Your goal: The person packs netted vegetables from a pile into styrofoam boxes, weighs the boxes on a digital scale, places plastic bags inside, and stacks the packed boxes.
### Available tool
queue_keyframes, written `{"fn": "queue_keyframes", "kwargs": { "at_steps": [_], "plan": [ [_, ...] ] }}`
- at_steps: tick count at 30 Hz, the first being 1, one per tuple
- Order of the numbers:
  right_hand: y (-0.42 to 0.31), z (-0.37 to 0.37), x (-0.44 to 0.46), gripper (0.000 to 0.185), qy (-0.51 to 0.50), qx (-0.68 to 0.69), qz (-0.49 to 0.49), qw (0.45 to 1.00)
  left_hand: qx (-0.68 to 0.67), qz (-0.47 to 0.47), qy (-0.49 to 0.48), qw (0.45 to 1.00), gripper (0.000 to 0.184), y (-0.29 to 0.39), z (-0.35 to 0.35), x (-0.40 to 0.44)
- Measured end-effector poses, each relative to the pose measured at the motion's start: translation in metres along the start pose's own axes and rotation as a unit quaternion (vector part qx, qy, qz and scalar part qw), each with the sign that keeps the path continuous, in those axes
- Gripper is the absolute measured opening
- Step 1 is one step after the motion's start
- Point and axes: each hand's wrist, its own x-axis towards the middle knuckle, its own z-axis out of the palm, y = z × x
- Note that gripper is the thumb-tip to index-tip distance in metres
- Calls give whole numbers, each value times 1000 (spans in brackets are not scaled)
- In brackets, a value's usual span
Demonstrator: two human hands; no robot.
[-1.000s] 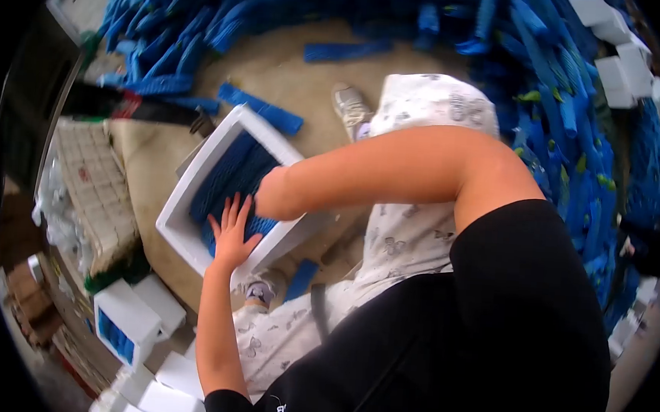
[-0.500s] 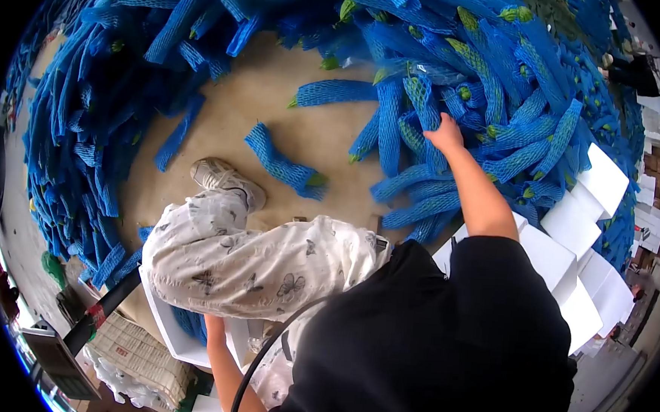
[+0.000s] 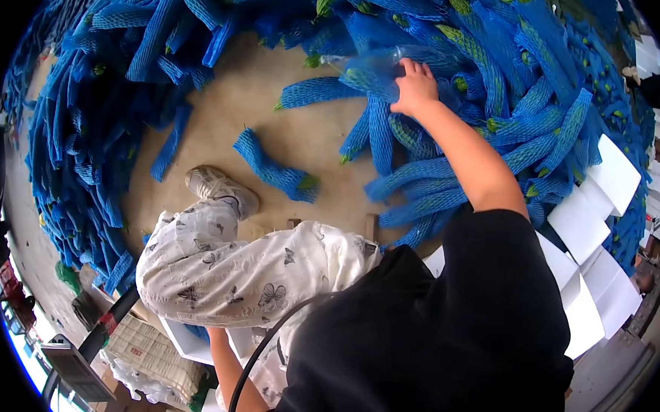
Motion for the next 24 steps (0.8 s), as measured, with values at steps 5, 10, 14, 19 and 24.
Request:
{"fn": "queue_keyframes", "kwargs": {
  "at_steps": [5, 10, 14, 19, 24],
  "plan": [
    [-4, -13, 21, 59, -59, 7, 112, 992, -16, -13, 17, 1000, 50, 2, 2, -9],
    [1, -2, 66, 67, -190, -175, 24, 966, -38, -20, 34, 999, 48, 7, 9, -12],
    [-23, 8, 23, 64, -201, -132, -112, 964, -58, -15, 50, 997, 46, 6, 6, -16],
    [-22, 22, 50, 67, -282, -129, -110, 944, -135, -26, 93, 986, 45, 10, 3, -28],
    [-55, -22, 3, 65, -210, 70, -117, 968, -358, -7, 411, 838, 36, 85, -35, -81]
  ]
}}
